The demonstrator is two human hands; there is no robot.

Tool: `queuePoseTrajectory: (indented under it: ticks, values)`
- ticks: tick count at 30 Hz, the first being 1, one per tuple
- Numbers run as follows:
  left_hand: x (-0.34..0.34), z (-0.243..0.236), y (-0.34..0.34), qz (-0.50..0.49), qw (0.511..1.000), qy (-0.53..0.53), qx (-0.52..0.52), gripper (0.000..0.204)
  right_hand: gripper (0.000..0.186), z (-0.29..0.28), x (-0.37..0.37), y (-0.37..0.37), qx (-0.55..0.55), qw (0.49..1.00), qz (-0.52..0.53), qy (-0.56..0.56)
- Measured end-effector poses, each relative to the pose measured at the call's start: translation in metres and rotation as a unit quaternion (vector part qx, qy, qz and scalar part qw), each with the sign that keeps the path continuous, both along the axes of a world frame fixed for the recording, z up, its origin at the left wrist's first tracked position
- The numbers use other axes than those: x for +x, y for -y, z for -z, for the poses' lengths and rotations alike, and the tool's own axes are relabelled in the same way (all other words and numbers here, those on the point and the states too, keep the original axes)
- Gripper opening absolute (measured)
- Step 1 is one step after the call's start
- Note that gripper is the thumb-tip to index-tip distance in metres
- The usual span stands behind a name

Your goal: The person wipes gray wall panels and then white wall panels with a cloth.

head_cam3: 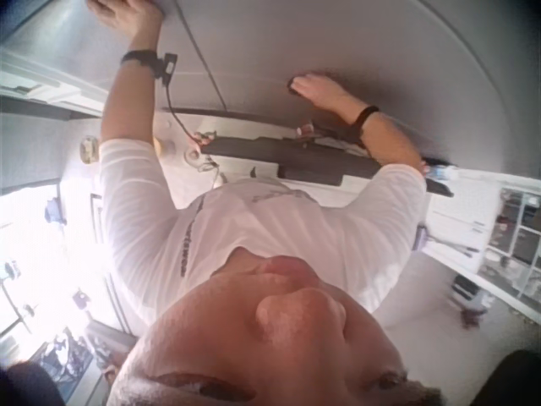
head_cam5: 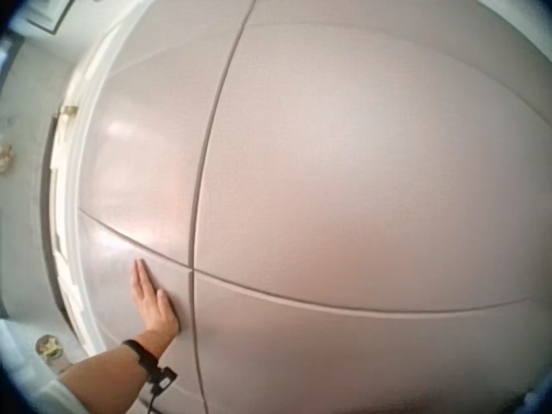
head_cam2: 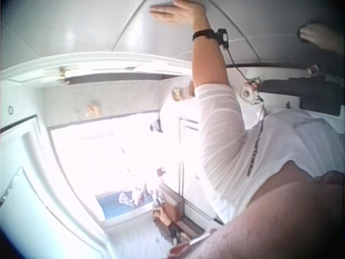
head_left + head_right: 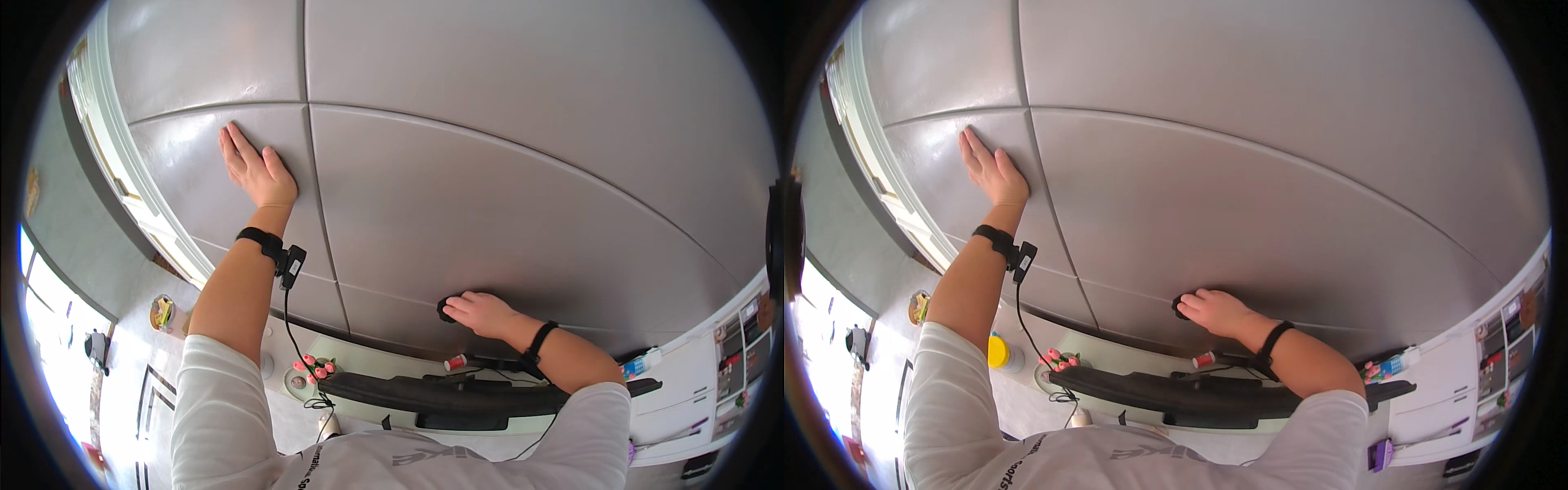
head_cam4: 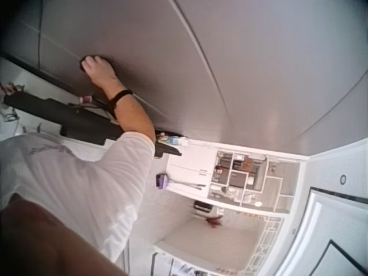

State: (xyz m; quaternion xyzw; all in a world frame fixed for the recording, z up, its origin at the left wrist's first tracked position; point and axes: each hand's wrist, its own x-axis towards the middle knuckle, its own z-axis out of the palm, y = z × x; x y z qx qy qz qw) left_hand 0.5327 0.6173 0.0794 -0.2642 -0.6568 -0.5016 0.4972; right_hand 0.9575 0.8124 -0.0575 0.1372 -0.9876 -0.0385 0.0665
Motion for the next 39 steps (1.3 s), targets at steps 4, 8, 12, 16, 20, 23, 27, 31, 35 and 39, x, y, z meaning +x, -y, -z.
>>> queuePoseTrajectory:
  ticks: [4,8,12,16,20,23,27,31,35,39]
  values:
    - [-0.002,0.001,0.004,-0.023,0.999,0.009,-0.027,0.075,0.036,-0.093,0.028,0.027,0.021,0.978,0.028,-0.205]
    - [-0.005,-0.003,0.004,-0.065,0.996,0.000,-0.055,0.073,0.037,-0.185,0.047,0.020,0.056,0.896,0.119,-0.425]
    - [0.038,-0.030,-0.003,-0.066,0.994,0.033,-0.076,0.069,0.047,-0.254,0.042,-0.003,0.104,0.833,0.085,-0.537]
    - [0.091,-0.050,-0.017,0.025,0.997,-0.047,-0.059,0.071,0.049,-0.252,0.010,-0.011,0.153,0.828,0.072,-0.535]
    - [0.142,-0.049,-0.041,0.072,0.954,-0.239,-0.166,0.067,0.043,-0.188,-0.005,-0.011,0.140,0.855,0.020,-0.500]
    - [0.157,-0.039,-0.061,0.079,0.885,-0.361,-0.282,0.063,0.038,-0.108,-0.002,-0.014,0.161,0.913,-0.052,-0.370]
    - [0.158,-0.030,-0.077,0.048,0.887,-0.367,-0.275,0.061,0.031,-0.012,0.010,-0.031,0.145,0.952,-0.115,-0.244]
    - [0.161,-0.026,-0.077,0.041,0.894,-0.361,-0.263,0.061,0.023,0.049,0.018,-0.039,0.135,0.962,-0.137,-0.195]
    - [0.163,-0.024,-0.077,0.051,0.894,-0.360,-0.260,0.062,0.007,0.068,0.029,-0.039,0.115,0.985,-0.102,-0.073]
    - [0.163,-0.026,-0.077,0.070,0.896,-0.351,-0.263,0.064,0.008,0.016,0.042,-0.039,0.034,0.970,-0.032,0.238]
